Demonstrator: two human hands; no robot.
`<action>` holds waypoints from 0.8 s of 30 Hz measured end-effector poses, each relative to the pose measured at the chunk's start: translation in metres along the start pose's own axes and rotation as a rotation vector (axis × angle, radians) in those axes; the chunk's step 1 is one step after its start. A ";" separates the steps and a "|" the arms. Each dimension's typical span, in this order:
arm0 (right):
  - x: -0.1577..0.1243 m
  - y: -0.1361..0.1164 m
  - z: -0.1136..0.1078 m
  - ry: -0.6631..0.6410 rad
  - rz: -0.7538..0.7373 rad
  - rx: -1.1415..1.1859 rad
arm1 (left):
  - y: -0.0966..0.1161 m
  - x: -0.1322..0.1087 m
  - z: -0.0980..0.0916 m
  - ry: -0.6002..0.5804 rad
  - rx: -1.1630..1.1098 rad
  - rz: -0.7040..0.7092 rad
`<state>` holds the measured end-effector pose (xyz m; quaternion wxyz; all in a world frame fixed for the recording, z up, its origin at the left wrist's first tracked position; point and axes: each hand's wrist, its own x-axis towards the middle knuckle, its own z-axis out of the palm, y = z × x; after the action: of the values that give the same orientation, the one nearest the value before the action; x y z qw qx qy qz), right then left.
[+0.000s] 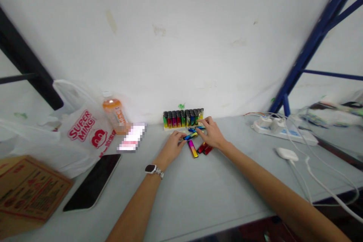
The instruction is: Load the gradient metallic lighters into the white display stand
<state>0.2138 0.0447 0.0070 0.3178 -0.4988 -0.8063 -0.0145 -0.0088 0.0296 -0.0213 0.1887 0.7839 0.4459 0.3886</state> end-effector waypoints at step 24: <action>0.022 -0.024 0.012 -0.132 0.021 0.552 | 0.017 -0.002 -0.007 0.256 -0.072 -0.046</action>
<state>0.1814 0.0544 0.0162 0.3885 -0.4013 -0.7935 0.2415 -0.0057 0.0184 -0.0066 0.1672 0.7103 0.4697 0.4969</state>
